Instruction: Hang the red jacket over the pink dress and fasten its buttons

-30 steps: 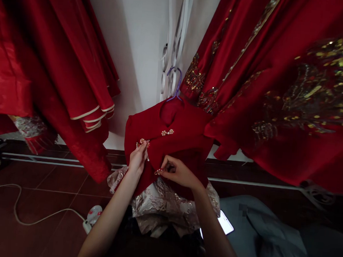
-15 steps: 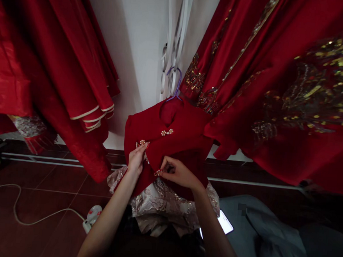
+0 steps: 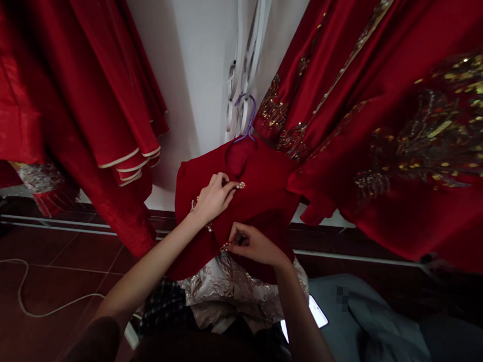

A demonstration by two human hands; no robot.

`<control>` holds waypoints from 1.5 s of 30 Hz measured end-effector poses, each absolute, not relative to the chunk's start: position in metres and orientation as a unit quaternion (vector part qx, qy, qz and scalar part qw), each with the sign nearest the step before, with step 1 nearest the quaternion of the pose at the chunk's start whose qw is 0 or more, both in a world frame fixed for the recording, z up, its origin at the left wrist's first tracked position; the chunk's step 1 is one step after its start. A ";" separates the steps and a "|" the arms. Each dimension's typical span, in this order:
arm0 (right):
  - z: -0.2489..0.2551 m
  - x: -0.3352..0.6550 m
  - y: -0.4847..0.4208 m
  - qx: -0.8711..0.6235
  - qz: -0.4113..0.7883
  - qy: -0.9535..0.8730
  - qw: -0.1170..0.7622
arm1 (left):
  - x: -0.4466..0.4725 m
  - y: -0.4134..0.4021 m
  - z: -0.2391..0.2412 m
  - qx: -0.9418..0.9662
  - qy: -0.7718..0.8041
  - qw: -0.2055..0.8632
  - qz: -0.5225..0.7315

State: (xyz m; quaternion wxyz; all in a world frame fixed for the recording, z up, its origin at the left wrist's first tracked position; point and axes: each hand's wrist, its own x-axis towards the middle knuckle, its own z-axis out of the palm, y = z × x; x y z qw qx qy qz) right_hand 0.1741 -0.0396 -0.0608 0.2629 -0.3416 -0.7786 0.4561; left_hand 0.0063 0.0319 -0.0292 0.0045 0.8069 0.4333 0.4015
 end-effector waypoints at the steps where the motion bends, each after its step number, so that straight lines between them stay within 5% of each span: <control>1: -0.061 0.174 -0.040 -0.343 0.456 -0.778 0.264 | 0.008 0.032 -0.027 0.822 0.431 -0.044 0.371; 7: -0.059 0.178 -0.040 -0.349 0.454 -0.778 0.258 | 0.013 0.035 -0.025 0.827 0.428 -0.155 0.329; 16: -0.052 0.180 -0.044 -0.367 0.464 -0.761 0.265 | 0.012 0.038 -0.014 0.861 0.345 -0.042 0.371; 23: -0.041 0.166 -0.032 -0.449 0.276 -0.699 0.483 | 0.006 0.033 -0.011 0.848 0.369 0.042 0.379; 26: -0.022 0.150 -0.015 -0.379 0.322 -0.633 0.593 | 0.005 0.034 -0.010 0.842 0.371 0.024 0.390; 31: -0.008 0.121 0.023 -0.394 0.443 -0.575 0.564 | 0.001 0.035 -0.011 0.782 0.468 -0.072 0.404; 38: -0.039 0.139 0.052 -0.620 0.033 -0.559 0.550 | -0.037 0.034 -0.015 0.642 0.664 -0.170 0.344; 45: -0.032 0.199 0.081 -0.671 -0.078 -0.570 0.468 | -0.103 0.065 -0.020 0.620 0.659 -0.058 0.422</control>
